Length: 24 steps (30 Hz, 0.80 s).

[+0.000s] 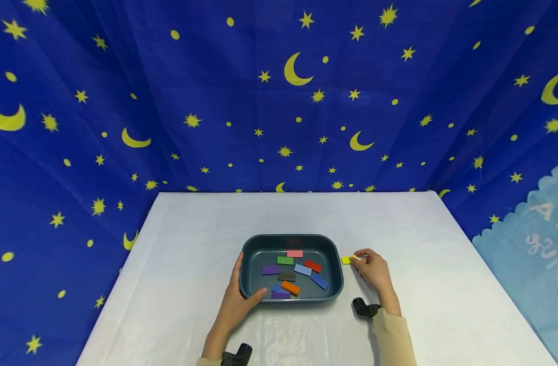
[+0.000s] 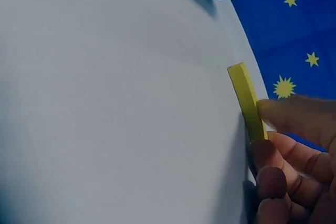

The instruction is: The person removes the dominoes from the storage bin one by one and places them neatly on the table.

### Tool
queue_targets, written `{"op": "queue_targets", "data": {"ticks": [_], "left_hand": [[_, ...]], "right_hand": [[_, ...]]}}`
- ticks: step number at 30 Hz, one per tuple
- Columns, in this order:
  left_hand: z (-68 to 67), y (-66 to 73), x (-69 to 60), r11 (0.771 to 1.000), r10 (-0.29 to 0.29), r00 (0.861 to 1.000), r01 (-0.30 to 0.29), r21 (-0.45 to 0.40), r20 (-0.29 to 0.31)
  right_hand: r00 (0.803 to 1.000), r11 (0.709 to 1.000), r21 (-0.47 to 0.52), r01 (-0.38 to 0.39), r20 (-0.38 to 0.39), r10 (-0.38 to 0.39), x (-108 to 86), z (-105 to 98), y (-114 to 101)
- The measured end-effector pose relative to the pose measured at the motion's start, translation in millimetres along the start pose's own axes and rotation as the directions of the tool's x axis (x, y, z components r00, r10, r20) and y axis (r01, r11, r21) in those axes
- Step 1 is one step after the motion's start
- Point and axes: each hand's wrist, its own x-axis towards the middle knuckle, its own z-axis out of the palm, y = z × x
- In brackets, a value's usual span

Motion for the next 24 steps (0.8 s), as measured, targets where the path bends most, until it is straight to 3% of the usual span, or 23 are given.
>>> {"op": "queue_targets", "data": {"ticks": [24], "left_hand": [[-0.2,-1.6,-0.2,1.000,-0.010,1.000,0.010,-0.009,0.007]], "right_hand": [[0.998,0.999,-0.048,0.018,-0.061,-0.021,-4.8,2.5,-1.7]]}}
